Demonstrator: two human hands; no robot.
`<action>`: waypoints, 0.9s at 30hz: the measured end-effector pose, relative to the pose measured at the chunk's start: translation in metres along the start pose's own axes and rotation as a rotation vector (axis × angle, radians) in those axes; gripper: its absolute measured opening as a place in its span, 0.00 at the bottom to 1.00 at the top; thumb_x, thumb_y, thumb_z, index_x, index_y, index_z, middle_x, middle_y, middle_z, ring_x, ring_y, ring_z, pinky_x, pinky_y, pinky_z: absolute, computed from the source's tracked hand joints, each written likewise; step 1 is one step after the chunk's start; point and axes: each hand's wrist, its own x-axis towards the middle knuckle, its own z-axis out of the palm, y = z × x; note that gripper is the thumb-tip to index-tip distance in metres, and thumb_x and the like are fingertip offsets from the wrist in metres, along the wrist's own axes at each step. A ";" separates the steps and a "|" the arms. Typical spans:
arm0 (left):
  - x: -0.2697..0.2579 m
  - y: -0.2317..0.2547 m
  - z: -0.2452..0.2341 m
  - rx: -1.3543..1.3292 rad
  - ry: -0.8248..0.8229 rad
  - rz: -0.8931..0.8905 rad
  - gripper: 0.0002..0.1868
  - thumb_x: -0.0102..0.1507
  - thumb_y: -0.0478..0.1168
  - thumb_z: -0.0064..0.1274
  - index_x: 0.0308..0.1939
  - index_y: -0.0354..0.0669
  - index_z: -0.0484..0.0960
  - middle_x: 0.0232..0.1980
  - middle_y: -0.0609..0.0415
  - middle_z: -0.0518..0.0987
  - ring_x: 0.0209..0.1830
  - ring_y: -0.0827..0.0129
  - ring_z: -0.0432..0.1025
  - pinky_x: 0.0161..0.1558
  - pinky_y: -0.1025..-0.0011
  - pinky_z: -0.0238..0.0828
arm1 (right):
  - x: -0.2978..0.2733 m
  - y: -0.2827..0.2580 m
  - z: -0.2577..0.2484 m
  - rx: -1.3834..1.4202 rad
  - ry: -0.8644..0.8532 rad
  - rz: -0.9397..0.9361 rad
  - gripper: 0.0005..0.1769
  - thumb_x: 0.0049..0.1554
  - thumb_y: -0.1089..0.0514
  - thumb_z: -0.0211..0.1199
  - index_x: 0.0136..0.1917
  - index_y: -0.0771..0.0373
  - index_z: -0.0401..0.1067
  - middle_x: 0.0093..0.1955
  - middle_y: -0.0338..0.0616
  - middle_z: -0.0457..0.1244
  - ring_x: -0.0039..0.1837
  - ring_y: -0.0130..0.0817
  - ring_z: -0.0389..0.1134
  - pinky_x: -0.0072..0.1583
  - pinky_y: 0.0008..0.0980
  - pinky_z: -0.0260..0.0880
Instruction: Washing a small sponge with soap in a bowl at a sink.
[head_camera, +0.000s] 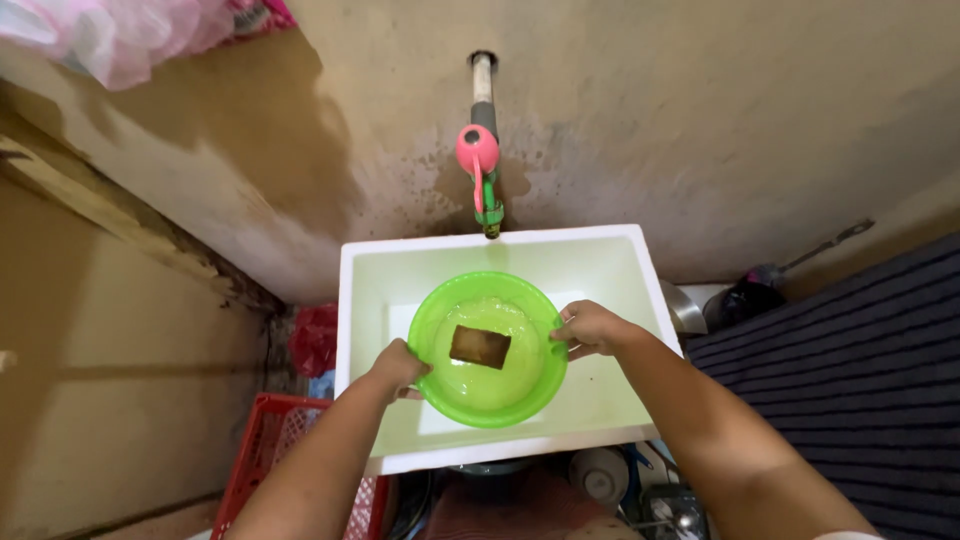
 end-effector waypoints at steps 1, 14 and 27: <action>0.002 -0.001 0.000 -0.004 0.000 -0.013 0.21 0.62 0.31 0.56 0.59 0.33 0.71 0.53 0.41 0.79 0.48 0.55 0.79 0.42 0.57 0.85 | 0.006 0.004 0.001 -0.003 -0.009 0.010 0.14 0.59 0.64 0.64 0.57 0.69 0.67 0.51 0.55 0.70 0.52 0.43 0.75 0.56 0.43 0.79; 0.096 -0.040 0.006 0.350 0.077 -0.088 0.08 0.64 0.27 0.50 0.43 0.23 0.82 0.41 0.34 0.84 0.31 0.53 0.82 0.28 0.65 0.82 | 0.073 0.032 0.008 -0.119 0.038 0.085 0.15 0.51 0.67 0.73 0.51 0.71 0.72 0.49 0.53 0.70 0.49 0.42 0.75 0.52 0.39 0.78; 0.120 -0.062 0.019 0.606 0.139 -0.047 0.08 0.62 0.33 0.54 0.38 0.28 0.85 0.35 0.37 0.85 0.33 0.54 0.83 0.38 0.61 0.79 | 0.128 0.075 0.013 -0.108 0.052 0.053 0.15 0.49 0.69 0.74 0.48 0.76 0.74 0.46 0.54 0.70 0.45 0.42 0.75 0.48 0.37 0.78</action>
